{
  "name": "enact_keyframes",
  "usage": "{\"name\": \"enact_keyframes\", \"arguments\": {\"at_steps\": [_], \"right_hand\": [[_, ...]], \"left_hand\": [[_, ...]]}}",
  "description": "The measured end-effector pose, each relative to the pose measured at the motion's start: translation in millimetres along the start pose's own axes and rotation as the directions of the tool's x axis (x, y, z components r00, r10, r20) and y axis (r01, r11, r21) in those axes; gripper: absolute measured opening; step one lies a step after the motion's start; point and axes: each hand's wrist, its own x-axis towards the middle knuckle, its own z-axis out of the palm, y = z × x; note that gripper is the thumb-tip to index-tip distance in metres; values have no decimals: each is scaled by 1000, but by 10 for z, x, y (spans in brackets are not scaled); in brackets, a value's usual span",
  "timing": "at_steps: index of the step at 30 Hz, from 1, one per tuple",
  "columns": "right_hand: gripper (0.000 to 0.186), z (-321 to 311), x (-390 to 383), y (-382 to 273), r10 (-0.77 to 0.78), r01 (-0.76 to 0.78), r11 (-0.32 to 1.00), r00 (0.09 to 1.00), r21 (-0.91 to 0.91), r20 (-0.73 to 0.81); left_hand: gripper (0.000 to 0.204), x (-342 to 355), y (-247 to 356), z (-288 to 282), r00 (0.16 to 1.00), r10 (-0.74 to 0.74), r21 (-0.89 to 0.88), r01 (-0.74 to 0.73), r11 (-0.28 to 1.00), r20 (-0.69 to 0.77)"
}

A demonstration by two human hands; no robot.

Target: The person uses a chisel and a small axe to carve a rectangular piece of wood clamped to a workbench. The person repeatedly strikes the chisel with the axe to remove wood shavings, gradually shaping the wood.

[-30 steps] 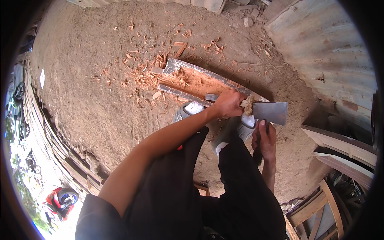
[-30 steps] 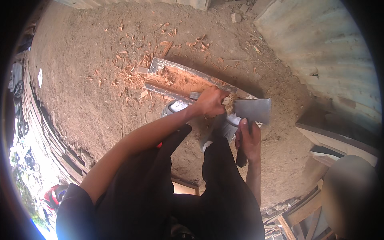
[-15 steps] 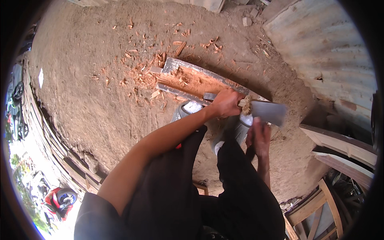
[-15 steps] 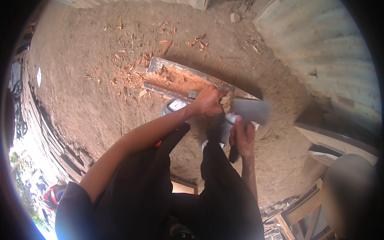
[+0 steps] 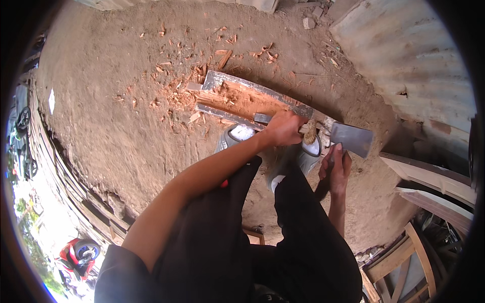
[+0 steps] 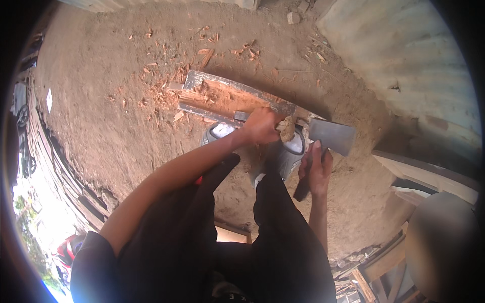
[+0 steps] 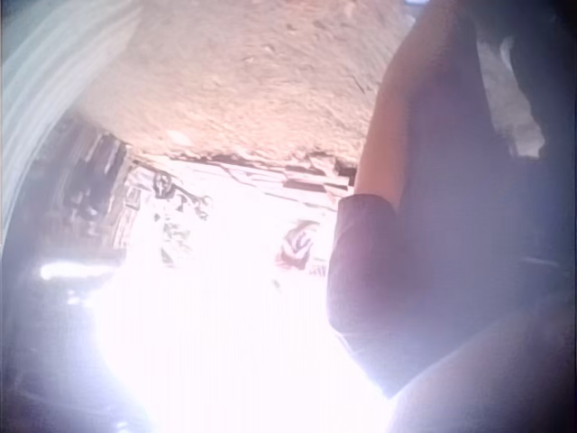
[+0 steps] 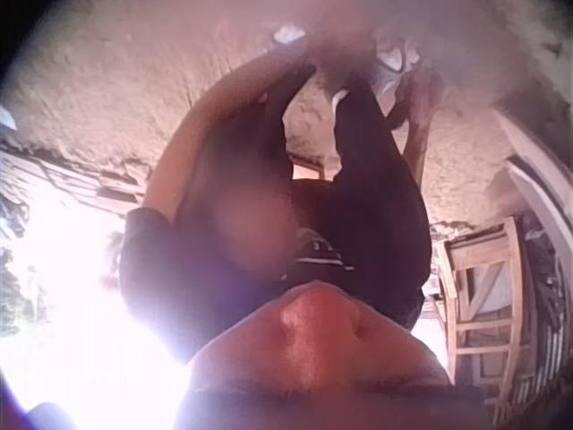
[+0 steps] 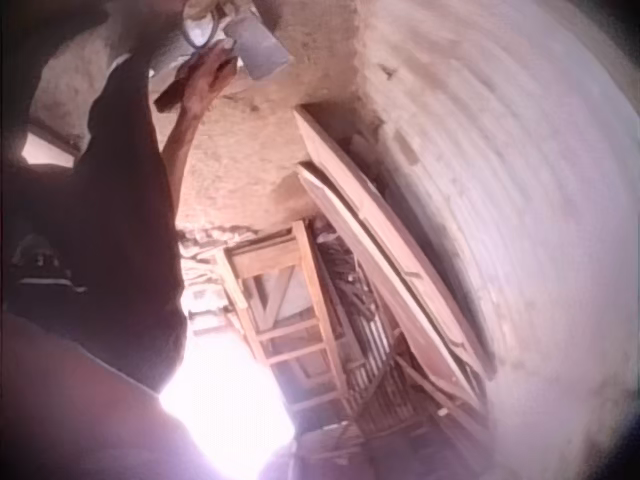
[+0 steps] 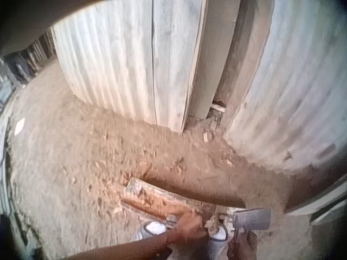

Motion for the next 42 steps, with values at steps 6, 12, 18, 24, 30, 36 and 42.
{"name": "enact_keyframes", "arguments": {"at_steps": [6,12,18,24,30,36,42], "right_hand": [[45,-57,19,102,49,-18,964,993,-266,111],[44,80,2,184,-15,10,990,999,142,34],[43,0,-13,4,51,-28,987,988,-161,143],[45,-19,-223,-93,49,-53,997,996,55,71],[49,-21,-266,-54,107,-101,993,988,-55,114],[47,-1,-261,-75,76,-74,997,991,-21,109],[42,56,-114,-104,53,-17,967,990,-256,132]], "left_hand": [[27,-36,39,45,997,75,10,-75,997,-20],[27,22,14,9,1000,21,84,-20,996,-3],[37,-24,-80,-64,999,47,59,-47,997,-5],[38,-114,-21,-85,980,186,38,-189,981,69],[45,-96,29,-105,975,215,-12,-215,977,47],[33,-21,68,-174,990,44,-46,-38,998,136],[35,-31,72,-197,989,9,-26,-5,1000,145]]}}
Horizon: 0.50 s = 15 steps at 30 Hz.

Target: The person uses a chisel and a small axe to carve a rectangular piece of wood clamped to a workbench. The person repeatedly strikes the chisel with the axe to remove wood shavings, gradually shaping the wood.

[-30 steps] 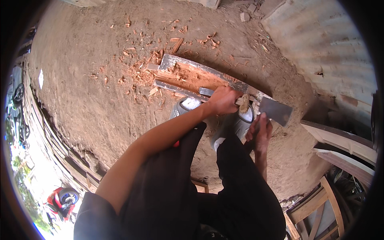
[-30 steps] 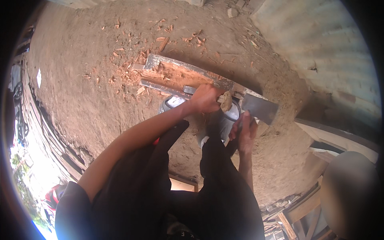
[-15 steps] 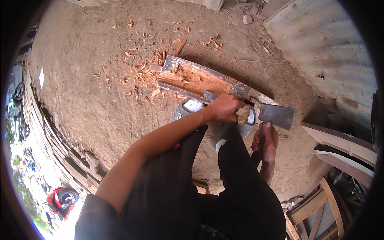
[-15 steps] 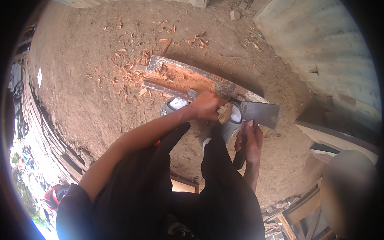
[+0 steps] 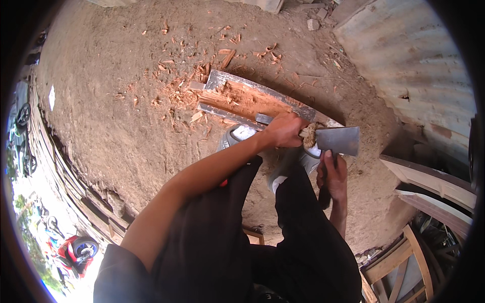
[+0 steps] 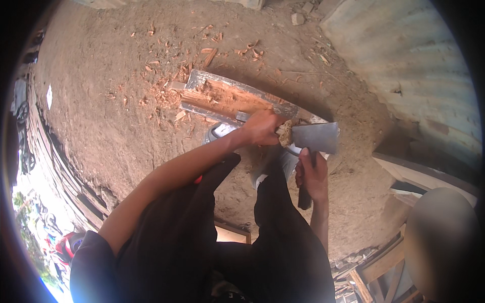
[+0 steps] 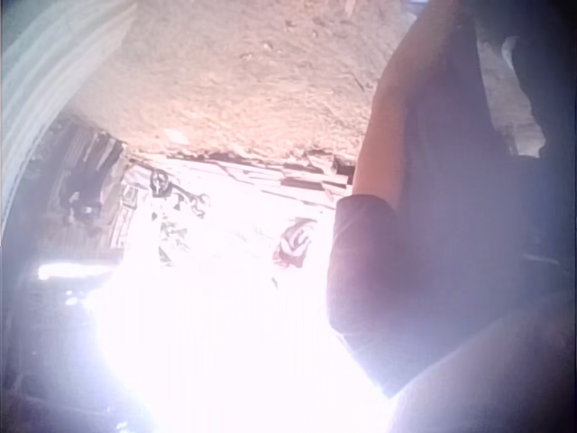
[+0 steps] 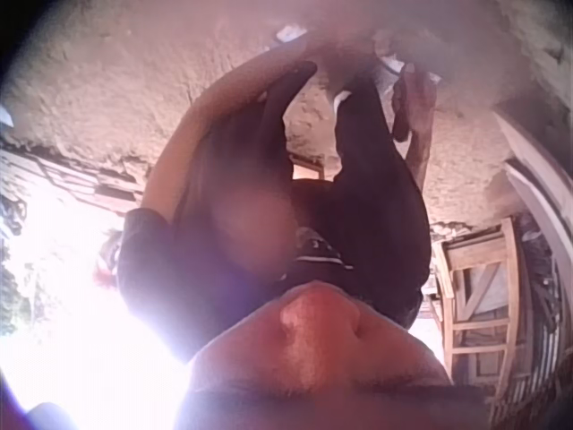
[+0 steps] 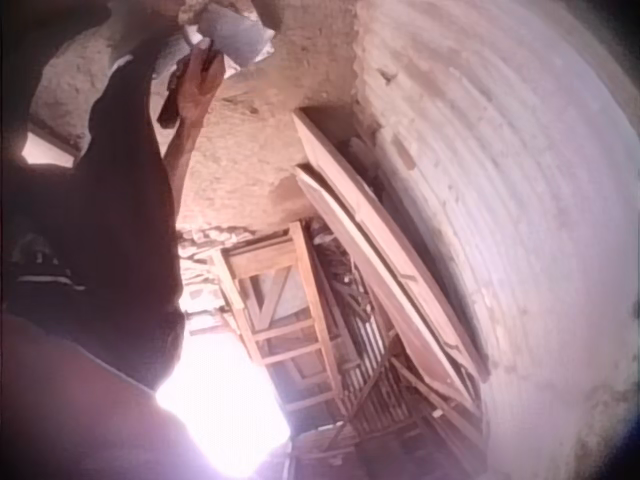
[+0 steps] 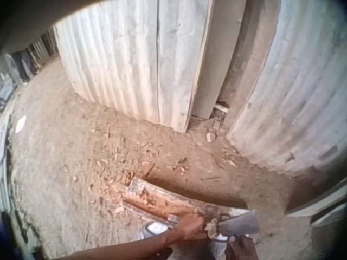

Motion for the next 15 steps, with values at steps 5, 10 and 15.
{"name": "enact_keyframes", "arguments": {"at_steps": [5,10,15], "right_hand": [[46,83,-45,48,-91,120,958,988,259,-124],[42,59,55,46,-52,52,999,999,-12,13],[41,165,55,126,-55,76,981,992,180,-118]], "left_hand": [[32,11,-40,48,996,34,-2,-34,999,-78],[29,30,-107,64,996,11,33,-8,999,-83],[34,40,-107,93,976,-15,-21,11,1000,-219]]}}
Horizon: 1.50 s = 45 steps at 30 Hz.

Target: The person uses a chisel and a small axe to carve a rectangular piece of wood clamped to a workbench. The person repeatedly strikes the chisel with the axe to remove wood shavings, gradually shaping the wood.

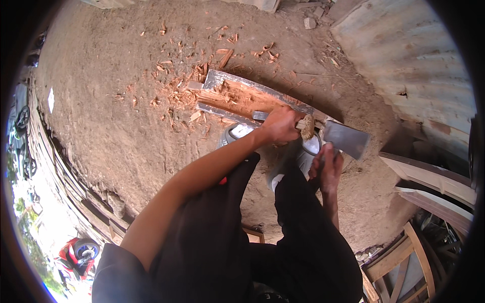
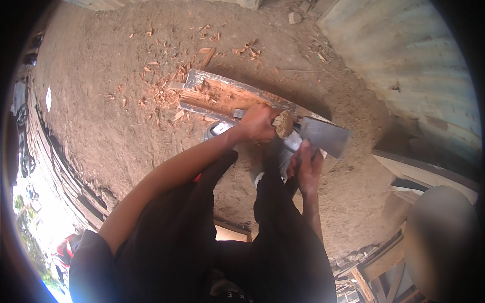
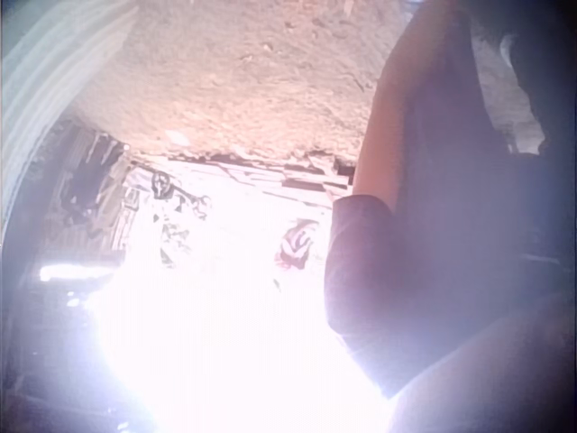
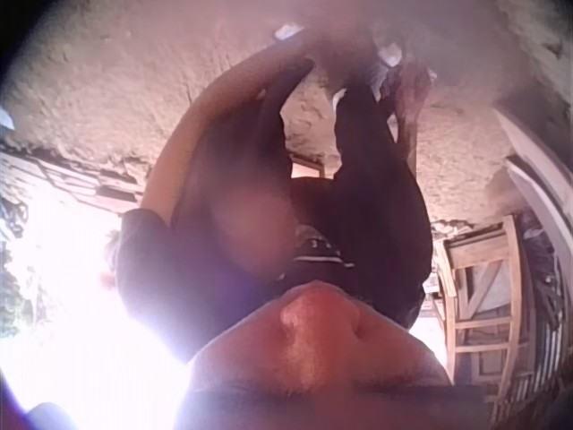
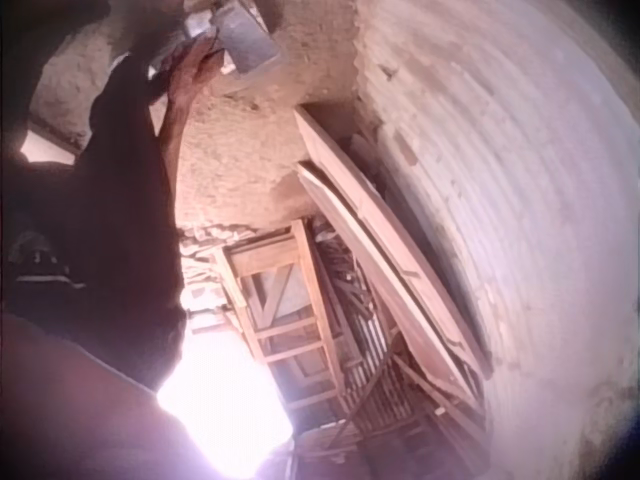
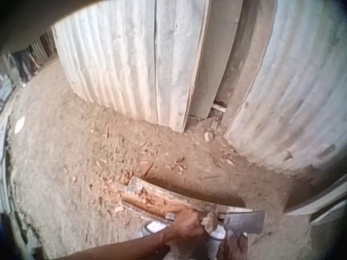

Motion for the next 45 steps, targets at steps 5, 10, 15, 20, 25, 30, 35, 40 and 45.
{"name": "enact_keyframes", "arguments": {"at_steps": [5,10,15,20,25,30,35,40,45], "right_hand": [[46,-162,92,-62,15,-4,989,997,-148,73],[45,-36,41,15,-1,14,982,997,-188,73],[46,-102,32,-270,-54,61,991,997,-118,61],[44,-25,78,-94,15,-13,999,999,-49,43],[43,-166,117,-150,87,-89,982,996,165,21],[42,55,80,49,133,-123,988,985,-94,111],[42,-164,262,-214,97,-97,995,995,14,20],[44,-331,176,-141,-44,50,981,998,187,-37],[51,-173,272,239,-10,42,964,993,-262,119]], "left_hand": [[34,-12,-4,-45,999,0,37,-1,999,44],[33,13,-9,20,1000,17,33,-18,999,21],[35,-47,-40,-22,1000,5,72,-7,997,29],[35,-2,35,-12,996,10,84,-17,996,87],[33,-29,-11,9,998,49,85,-51,995,24],[30,1,-13,51,994,25,128,-39,991,107],[38,-8,-52,88,997,2,135,-13,991,80],[41,30,-20,85,995,-18,156,3,988,96],[34,9,-3,47,996,-17,173,2,985,86]]}}
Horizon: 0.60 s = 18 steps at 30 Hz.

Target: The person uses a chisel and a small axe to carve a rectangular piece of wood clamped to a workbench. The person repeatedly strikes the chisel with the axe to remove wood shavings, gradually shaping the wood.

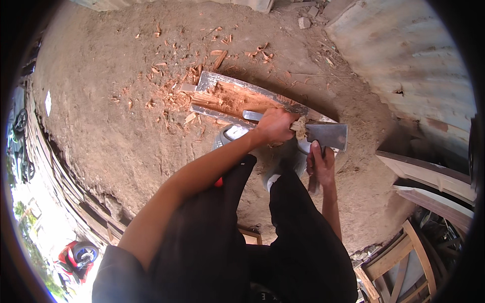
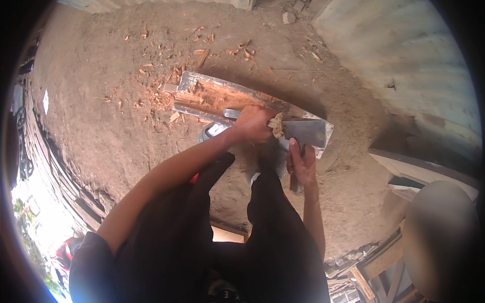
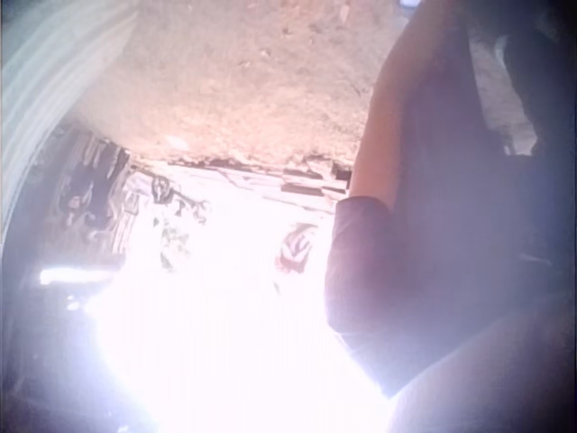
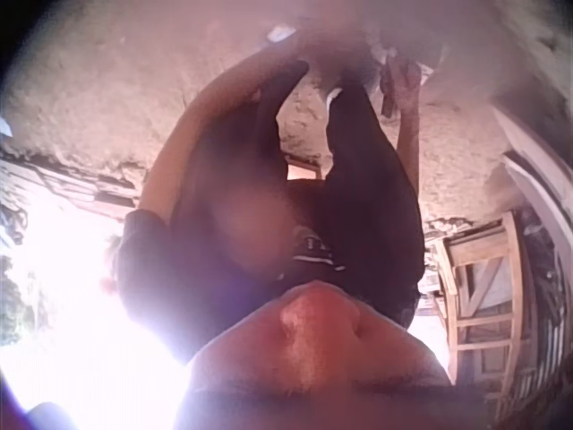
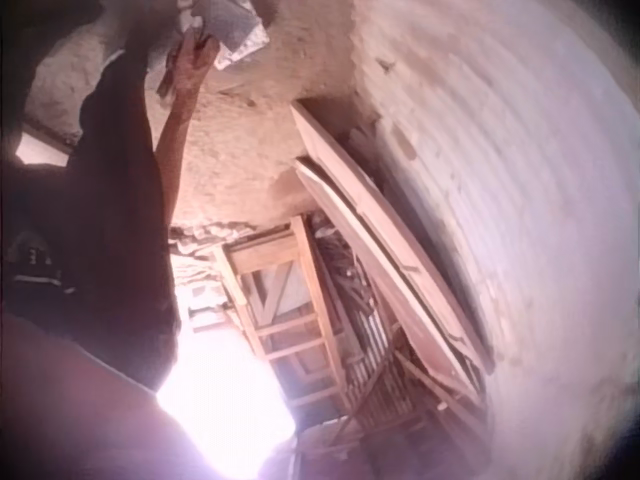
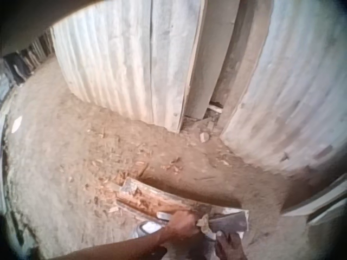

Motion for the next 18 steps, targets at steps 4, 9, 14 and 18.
{"name": "enact_keyframes", "arguments": {"at_steps": [4,9,14,18], "right_hand": [[50,-229,-19,-136,-80,80,984,997,158,-11],[50,-4,-191,71,-102,200,831,972,519,-211],[45,16,-19,116,-22,21,997,1000,79,19],[47,-121,-272,-36,-47,102,914,988,392,-147]], "left_hand": [[30,-26,-6,11,999,5,-48,-7,999,-43],[30,-5,47,-9,1000,-17,-9,17,1000,-9],[30,-15,-82,42,1000,10,38,-10,999,-9],[30,-24,-82,85,999,41,27,-41,999,-2]]}}
